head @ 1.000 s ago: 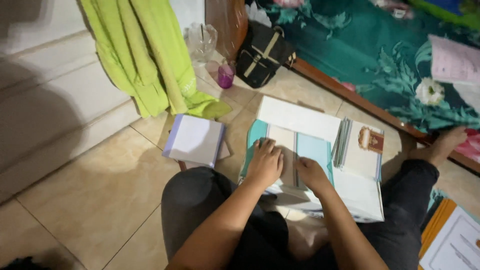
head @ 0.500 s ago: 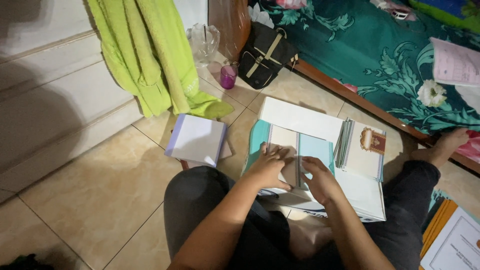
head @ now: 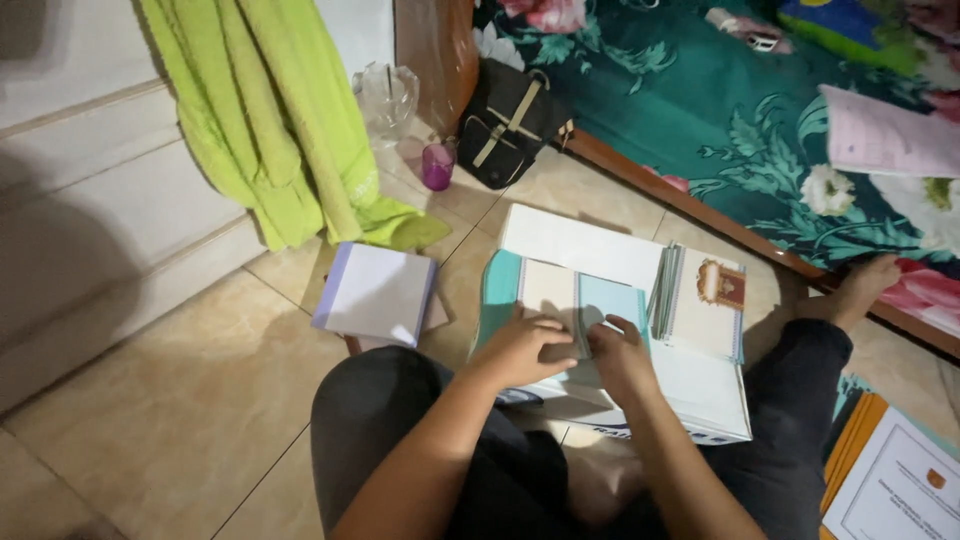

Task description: Folding paper document covers along pre-scored lines and stacking them into a box.

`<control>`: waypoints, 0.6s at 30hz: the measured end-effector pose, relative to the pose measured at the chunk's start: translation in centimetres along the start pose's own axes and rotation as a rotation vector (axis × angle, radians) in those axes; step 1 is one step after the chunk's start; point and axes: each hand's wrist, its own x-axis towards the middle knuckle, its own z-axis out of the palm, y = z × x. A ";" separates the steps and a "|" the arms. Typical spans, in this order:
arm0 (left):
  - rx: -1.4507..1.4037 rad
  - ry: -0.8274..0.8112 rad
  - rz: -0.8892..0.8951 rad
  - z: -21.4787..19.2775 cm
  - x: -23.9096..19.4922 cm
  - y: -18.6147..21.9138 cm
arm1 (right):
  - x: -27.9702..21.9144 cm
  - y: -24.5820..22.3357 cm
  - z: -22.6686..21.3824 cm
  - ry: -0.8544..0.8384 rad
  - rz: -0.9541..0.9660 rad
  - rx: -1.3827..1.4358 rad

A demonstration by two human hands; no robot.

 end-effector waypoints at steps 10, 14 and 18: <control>0.011 0.095 0.128 1.1 0.2 -0.4 | -1.6 -5.5 -3.0 0.049 0.412 1.192; 0.178 0.199 0.105 1.6 0.1 -1.3 | -1.4 -4.1 -4.8 -0.049 0.359 0.836; 0.405 0.263 0.060 1.2 0.8 -2.0 | -0.7 -1.1 -5.5 0.029 0.321 0.786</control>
